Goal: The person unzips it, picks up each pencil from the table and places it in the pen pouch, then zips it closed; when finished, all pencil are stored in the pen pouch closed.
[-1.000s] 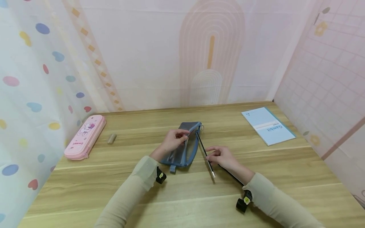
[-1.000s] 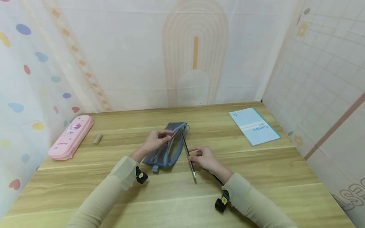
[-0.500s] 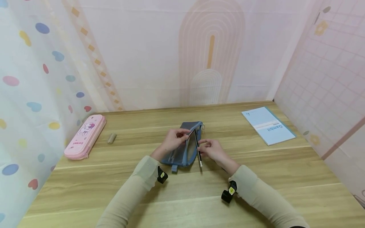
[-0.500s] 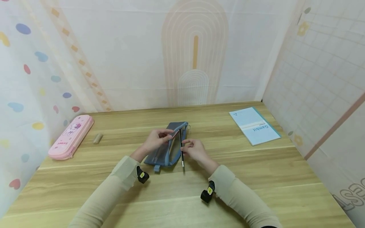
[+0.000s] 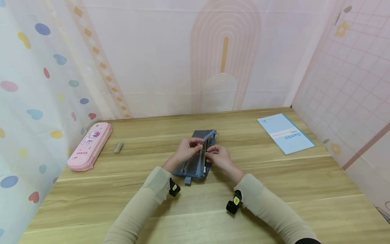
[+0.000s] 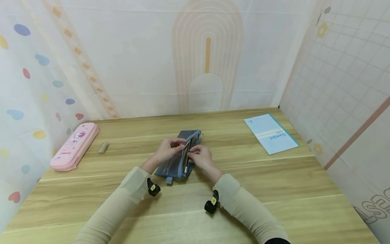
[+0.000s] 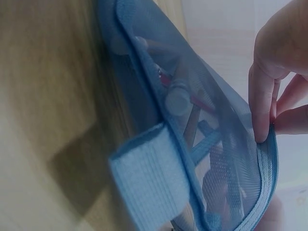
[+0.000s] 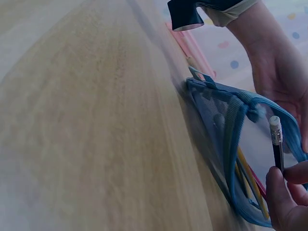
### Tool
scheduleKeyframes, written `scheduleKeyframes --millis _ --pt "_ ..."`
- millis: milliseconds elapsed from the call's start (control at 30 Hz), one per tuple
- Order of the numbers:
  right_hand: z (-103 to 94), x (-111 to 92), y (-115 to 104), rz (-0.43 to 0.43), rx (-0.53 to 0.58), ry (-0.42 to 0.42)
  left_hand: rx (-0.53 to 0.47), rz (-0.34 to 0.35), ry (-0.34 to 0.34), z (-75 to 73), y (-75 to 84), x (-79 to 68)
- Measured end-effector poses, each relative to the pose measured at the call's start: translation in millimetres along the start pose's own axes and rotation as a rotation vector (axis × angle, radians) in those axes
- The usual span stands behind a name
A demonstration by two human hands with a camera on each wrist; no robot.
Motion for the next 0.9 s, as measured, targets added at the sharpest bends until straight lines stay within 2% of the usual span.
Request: scheduleKeyframes --millis 300,467,633,800,900 --pt "8.4 3.1 3.7 -0.023 -0.121 -0.019 0.018 -0.007 0.004 1.7 0.9 -0.6" --pt "3.9 -1.6 4.6 -0.031 -0.113 -0.093 0.001 -0.004 0.004 0.0 -3.4 -0.1" --pt "-10.1 -8.1 1.6 -0.093 -0.178 -0.164 -0.003 -0.009 -0.002 -0.9 -2.9 -0.6" --pt "-27.6 -20.9 -2.3 -0.165 -0.308 -0.247 -0.005 -0.006 -0.004 -1.4 -1.1 -1.1" --pt "-37.7 -29.8 -3.9 -0.228 -0.448 -0.31 -0.004 -0.001 -0.007 -2.2 -2.2 -1.8"
Point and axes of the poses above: each hand's wrist, its own x-axis towards the middle knuckle, its own z-axis out of the palm, y = z × x, the point moved 3 cm from there along x, towards the middle knuckle, and after that the axes turned 2 degrees about z, right-handed, at the moved point
